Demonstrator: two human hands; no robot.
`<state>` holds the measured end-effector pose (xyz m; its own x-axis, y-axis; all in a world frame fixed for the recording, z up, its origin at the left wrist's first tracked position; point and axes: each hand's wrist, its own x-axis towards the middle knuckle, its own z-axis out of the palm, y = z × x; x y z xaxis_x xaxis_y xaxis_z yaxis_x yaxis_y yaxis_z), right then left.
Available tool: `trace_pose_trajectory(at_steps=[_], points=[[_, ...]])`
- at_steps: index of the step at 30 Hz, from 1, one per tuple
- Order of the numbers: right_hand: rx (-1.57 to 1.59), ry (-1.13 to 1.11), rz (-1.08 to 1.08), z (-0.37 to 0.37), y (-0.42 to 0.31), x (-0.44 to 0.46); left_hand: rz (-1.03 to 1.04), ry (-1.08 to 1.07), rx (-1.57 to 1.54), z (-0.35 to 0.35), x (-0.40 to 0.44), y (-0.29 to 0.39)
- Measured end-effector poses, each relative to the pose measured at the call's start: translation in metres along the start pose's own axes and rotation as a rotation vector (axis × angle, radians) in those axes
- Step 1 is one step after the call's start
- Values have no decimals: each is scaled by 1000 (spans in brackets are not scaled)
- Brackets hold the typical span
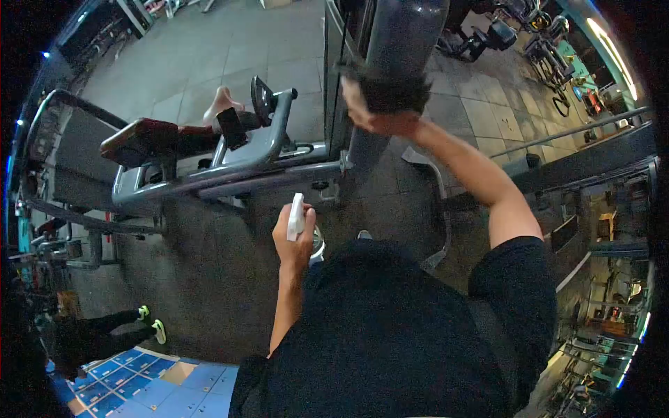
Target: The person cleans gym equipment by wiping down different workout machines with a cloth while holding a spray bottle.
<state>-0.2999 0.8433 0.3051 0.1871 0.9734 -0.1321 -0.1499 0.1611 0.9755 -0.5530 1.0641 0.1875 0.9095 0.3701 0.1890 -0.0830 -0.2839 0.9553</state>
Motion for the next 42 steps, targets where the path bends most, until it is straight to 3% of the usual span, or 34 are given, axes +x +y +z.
trace_pose_trajectory(at_steps=[2, 4, 5, 7, 8, 10, 13, 16, 18, 20, 23, 24, 27, 29, 31, 34, 35, 38, 39, 41, 42], points=[[1184, 297, 703, 51, 19, 3, 6, -11, -23, 4, 3, 3], [1024, 378, 821, 74, 87, -1, 47, -36, -13, 7, 8, 17], [1522, -158, 859, 70, 117, -5, 48, -48, -7, 7, 11, 23], [806, 352, 1299, 63, 157, -2, 41, -98, -64, 9, 15, 31], [807, 348, 1306, 60, 155, 2, 41, -103, -59, 11, 17, 33], [607, 348, 1606, 55, 145, 10, 27, -130, -22, 12, 19, 35], [801, 502, 1721, 45, 88, 16, 6, -193, -26, 8, 20, 36], [929, 504, 2063, 28, -26, 27, 3, -221, -11, 2, 17, 34], [1248, 337, 2124, 0, -118, 23, -31, -261, -9, -6, 14, 29], [1263, 263, 2122, -12, -231, 18, -32, -264, 20, -14, 10, 25], [1385, 92, 2250, -26, -290, 19, -11, -247, 77, -28, 4, 17], [1105, -23, 1914, -32, -271, 20, 37, -219, 113, -33, 0, 10], [1826, -487, 1427, 30, -405, -73, -99, -199, 38, -50, -8, -4], [1588, 247, 2395, 48, -326, -9, -164, -202, 79, -62, -9, 4], [1731, 144, 2402, 45, -88, -26, -151, -219, 100, -69, -8, -1], [1602, 780, 2169, 106, 58, -29, -150, -223, 119, -75, -3, 1], [1604, 750, 2181, 107, 88, -40, -166, -211, 97, -74, -1, 4], [1859, -290, 2112, 104, 139, -63, -169, -207, 78, -73, 5, 1], [1859, -312, 2114, 98, 129, -56, -161, -189, 54, -71, 7, 1], [1548, 325, 2316, 85, 94, -31, -179, -195, 34, -66, 10, -5], [1633, 464, 2365, 82, 75, -29, -164, -215, 56, -64, 12, -6]])
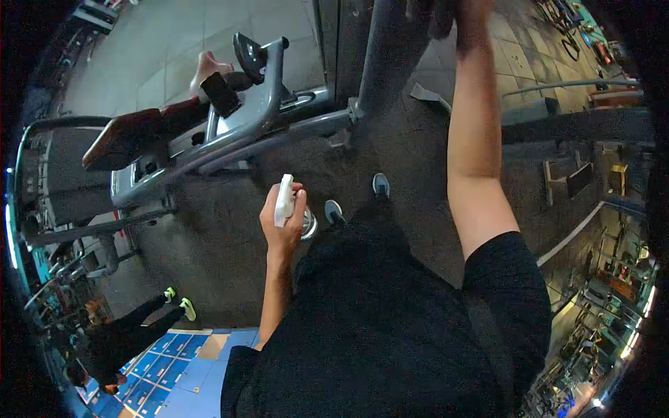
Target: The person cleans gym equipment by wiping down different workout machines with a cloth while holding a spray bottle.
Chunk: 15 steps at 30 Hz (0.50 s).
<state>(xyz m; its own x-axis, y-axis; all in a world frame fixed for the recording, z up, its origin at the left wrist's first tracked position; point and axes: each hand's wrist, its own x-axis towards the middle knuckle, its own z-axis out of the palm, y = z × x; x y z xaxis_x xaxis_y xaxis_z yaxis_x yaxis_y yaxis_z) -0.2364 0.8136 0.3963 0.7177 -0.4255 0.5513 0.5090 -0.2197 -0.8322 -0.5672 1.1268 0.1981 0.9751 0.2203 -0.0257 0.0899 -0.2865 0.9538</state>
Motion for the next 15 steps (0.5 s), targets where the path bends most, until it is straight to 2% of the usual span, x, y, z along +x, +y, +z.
trace_pose_trajectory(at_steps=[2, 5, 6, 8, 9, 12, 15], points=[[162, -9, 15, -8, 50, -25, 0, -24, 26, 3, 2, 0], [44, -98, -161, -43, 170, -96, -3, -54, 29, 12, 4, -3], [-63, -153, -275, -56, 219, -124, -12, -81, 41, 15, 3, -7], [-808, -218, -569, -81, 347, -188, -57, -103, 59, 25, 2, -13], [-796, -230, -557, -73, 339, -198, -82, -134, 73, 28, 2, -17], [341, -92, 496, -68, 292, -249, -134, -129, 113, 47, -3, -27], [347, -138, 570, -80, 309, -271, -95, -118, 139, 65, -13, -22]])
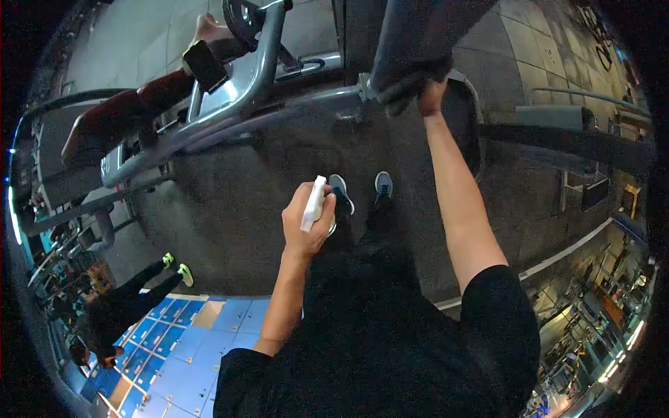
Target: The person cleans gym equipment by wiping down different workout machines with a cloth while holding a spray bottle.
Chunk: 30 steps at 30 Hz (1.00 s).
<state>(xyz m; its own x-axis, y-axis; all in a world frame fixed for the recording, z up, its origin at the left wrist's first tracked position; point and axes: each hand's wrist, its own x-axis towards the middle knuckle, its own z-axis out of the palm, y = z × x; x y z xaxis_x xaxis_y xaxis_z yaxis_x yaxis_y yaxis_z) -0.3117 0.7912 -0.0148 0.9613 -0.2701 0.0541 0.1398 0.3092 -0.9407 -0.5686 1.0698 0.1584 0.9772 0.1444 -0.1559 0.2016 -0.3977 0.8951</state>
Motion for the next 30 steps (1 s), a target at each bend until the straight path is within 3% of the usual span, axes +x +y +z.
trace_pose_trajectory(at_steps=[1, 3, 4, 6, 8, 11, 14, 15, 17, 20, 24, 29, 30], points=[[-2, -4, 1, -5, 0, -2, -36, 5, -55, 4, -5, 5], [-370, -79, -372, 19, -33, 3, -35, 23, -110, 8, -10, 19], [-362, -91, -403, 32, -57, 13, -6, 36, -110, 11, -14, 25], [-668, -56, -679, 71, -139, 26, 70, 77, -129, 11, -20, 42], [-750, 80, -864, 125, -238, 34, 93, 75, -174, 13, -25, 48], [-804, 64, -852, 171, -340, 45, 95, 106, -187, 13, -28, 57], [-633, 10, -717, 179, -356, 46, 82, 122, -177, 14, -32, 62], [-627, 14, -716, 180, -351, 47, 73, 121, -163, 15, -30, 63], [-326, 61, -872, 176, -327, 52, 90, 126, -138, 15, -27, 63], [-243, 64, -976, 143, -264, 84, 79, 137, -117, 15, -25, 71], [-196, 5, -448, 106, -185, 45, 113, 160, -116, 15, -25, 74], [-251, -75, -390, 54, -67, 17, 119, 153, -189, 17, -30, 70], [-239, -20, -299, 48, -46, 15, 123, 149, -193, 16, -32, 71]])
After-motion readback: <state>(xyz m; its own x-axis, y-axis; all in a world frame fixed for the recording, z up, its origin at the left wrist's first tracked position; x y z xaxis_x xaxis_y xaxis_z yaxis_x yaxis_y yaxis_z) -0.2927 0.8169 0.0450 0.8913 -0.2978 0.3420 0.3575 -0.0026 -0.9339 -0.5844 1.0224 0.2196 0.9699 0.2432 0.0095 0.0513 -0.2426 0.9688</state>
